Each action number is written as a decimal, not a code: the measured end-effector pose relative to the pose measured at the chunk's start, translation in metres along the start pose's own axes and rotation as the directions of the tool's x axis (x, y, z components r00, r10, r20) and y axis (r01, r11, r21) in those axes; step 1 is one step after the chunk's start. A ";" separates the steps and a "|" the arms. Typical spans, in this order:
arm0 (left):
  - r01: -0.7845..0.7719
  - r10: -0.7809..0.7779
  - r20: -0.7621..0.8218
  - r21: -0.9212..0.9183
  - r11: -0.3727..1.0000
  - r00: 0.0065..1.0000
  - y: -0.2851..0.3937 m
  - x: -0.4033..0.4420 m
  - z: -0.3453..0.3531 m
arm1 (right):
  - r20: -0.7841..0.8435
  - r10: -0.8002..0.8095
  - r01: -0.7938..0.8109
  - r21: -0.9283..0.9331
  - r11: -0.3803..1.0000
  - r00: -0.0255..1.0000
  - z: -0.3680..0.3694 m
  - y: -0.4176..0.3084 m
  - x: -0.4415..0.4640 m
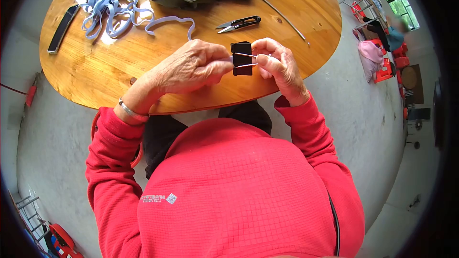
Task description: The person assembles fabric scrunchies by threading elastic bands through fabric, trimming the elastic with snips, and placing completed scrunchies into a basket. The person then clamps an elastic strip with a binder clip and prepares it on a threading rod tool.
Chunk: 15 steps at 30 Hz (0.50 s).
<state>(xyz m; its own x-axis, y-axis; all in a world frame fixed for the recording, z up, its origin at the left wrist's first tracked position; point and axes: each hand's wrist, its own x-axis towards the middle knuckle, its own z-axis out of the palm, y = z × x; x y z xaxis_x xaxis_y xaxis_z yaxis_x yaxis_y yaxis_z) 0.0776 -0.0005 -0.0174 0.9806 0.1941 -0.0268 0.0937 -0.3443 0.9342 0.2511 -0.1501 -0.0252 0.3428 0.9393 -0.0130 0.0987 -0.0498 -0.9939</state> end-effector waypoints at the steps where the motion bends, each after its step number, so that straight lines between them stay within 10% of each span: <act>1: -0.063 0.064 -0.014 0.081 0.995 0.998 -0.001 -0.001 -0.001 | -0.027 -0.024 0.023 -0.025 0.999 0.999 -0.001 0.001 0.000; 15: -0.050 0.048 0.017 0.147 0.988 0.999 -0.001 -0.002 -0.030 | -0.276 -0.113 0.088 -0.101 0.991 0.955 -0.084 0.017 0.007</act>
<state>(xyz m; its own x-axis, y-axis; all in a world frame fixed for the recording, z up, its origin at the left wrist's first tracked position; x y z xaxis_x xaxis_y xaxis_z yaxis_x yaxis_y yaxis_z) 0.0703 0.0269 -0.0072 0.9868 0.1618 0.0120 0.0689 -0.4849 0.8719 0.3334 -0.1733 -0.0331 0.5738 0.8086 0.1299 0.2224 -0.0013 -0.9749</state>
